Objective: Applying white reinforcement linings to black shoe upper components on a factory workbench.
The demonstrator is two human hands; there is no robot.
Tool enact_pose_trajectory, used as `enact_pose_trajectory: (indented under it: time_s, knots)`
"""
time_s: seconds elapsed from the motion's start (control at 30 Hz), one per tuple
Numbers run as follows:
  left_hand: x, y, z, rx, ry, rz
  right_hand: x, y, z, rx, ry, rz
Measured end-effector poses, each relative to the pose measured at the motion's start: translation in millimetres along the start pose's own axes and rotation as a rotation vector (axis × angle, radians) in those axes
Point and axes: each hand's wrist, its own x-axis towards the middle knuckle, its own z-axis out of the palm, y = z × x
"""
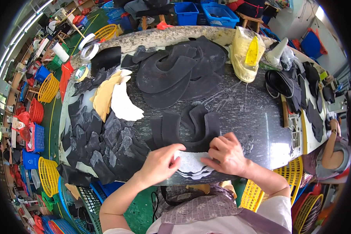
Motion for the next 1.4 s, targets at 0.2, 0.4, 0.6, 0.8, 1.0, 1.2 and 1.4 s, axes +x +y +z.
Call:
enact_pose_trajectory:
  time_s: [0.2, 0.4, 0.6, 0.8, 1.0, 1.2, 1.4]
  knots:
    - [4.1, -0.6, -30.0, 0.495, 0.275, 0.096, 91.0, 25.7, -10.4, -0.032, 0.160, -0.078]
    - [34.4, -47.5, -97.4, 0.723, 0.257, 0.162, 206.0, 66.2, 73.6, -0.299, 0.097, -0.272]
    - [43.2, -88.8, -133.7, 0.507, -0.014, 0.163, 199.0, 56.6, 7.0, 0.450, 0.549, 0.156]
    - [34.2, -105.1, -117.0, 0.207, 0.506, -0.023, 106.4, 38.2, -26.0, 0.093, 0.178, -0.601]
    - [35.1, -39.5, -117.7, 0.823, 0.460, 0.819, 39.6, 15.9, -27.9, 0.259, -0.242, -0.240]
    - [25.8, 22.7, -98.8, 0.969, 0.255, 1.084, 69.9, -29.9, -20.5, 1.249, -0.248, 0.344]
    - [26.0, 13.6, -83.0, 0.554, 0.322, 0.902, 67.2, -39.8, -7.1, 1.179, -0.061, 0.243]
